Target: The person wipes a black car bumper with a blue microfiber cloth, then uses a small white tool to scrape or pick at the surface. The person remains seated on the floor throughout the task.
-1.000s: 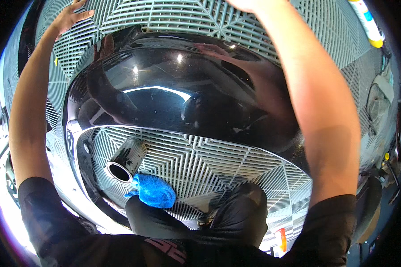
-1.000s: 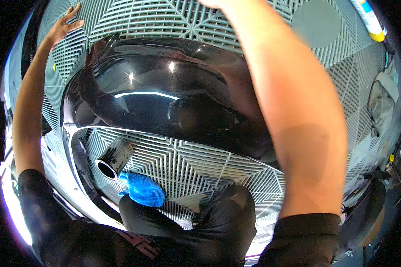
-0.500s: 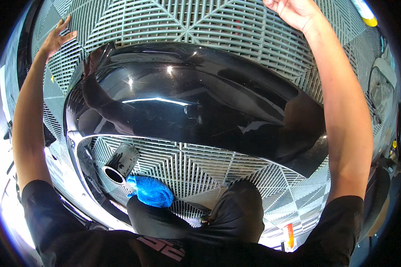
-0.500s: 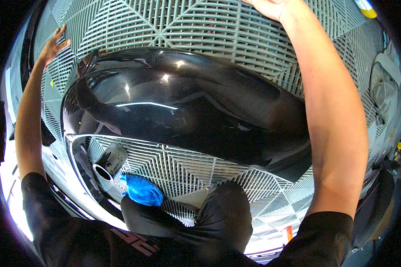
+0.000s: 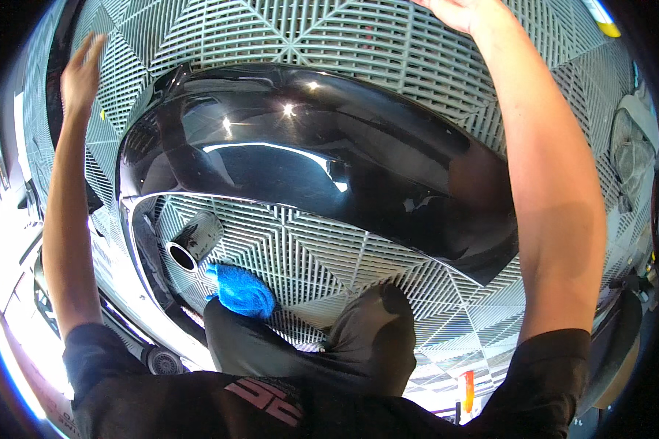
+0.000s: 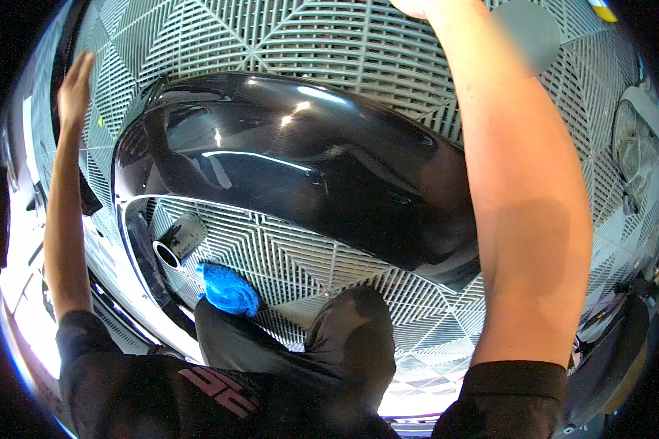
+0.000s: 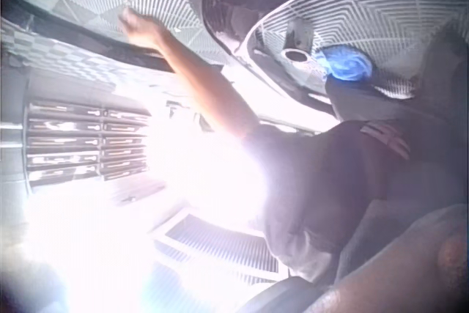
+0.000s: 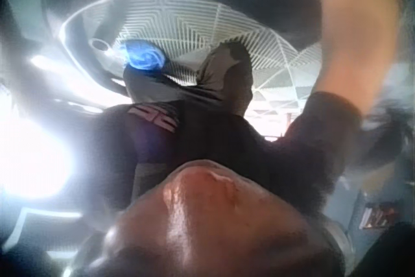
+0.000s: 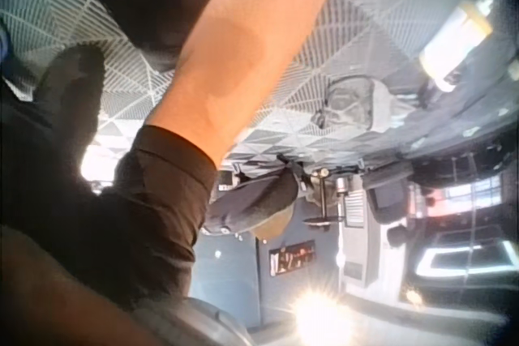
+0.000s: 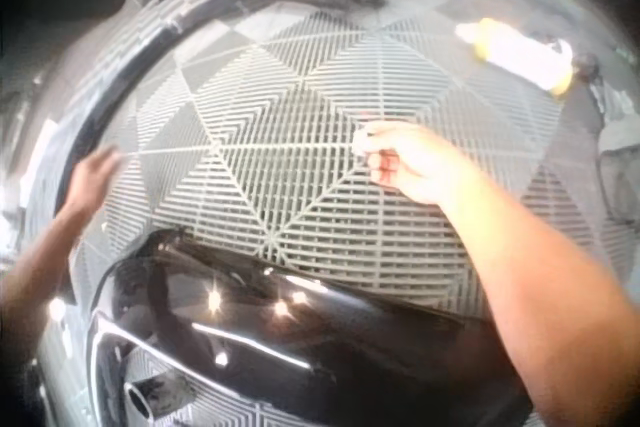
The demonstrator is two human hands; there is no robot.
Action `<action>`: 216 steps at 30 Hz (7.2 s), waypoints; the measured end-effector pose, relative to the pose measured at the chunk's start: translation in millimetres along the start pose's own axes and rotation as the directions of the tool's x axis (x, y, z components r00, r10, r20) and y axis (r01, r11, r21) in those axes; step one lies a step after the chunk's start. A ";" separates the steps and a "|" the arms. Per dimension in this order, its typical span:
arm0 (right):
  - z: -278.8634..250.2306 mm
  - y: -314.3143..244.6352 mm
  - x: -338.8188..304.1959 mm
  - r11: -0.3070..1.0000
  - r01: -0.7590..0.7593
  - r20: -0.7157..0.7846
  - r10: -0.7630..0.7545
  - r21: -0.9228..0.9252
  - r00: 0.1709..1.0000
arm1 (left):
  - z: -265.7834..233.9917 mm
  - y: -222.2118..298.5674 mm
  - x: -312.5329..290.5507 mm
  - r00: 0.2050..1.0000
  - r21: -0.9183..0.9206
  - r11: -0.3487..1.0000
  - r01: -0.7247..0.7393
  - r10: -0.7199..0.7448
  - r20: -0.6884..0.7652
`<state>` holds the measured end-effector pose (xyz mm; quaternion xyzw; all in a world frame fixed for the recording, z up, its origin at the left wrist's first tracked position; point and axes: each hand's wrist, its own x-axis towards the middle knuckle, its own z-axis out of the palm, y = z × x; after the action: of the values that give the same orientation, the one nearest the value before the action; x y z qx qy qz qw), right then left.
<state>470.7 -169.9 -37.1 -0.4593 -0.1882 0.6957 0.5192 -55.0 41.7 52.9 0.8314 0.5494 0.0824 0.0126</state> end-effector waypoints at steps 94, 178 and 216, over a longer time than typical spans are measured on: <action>-198.4 -24.7 -207.7 0.969 0.242 -0.493 -0.183 0.056 0.850 | 82.6 339.9 -411.9 0.931 -0.317 0.900 -0.301 0.349 0.108; -214.8 -12.1 -204.9 0.925 0.300 -0.326 -0.216 0.233 0.920 | 92.5 294.4 -438.4 0.807 -0.184 0.867 -0.463 0.498 0.318; -231.7 -14.3 -207.8 0.962 0.262 -0.499 -0.191 0.075 0.845 | 73.7 268.6 -369.3 0.918 -0.281 0.917 -0.285 0.345 0.196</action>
<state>680.0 -400.3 -51.8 -0.5564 -0.0551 0.5027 0.6593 59.6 -397.7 -35.4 0.9051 0.3871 0.0493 0.1690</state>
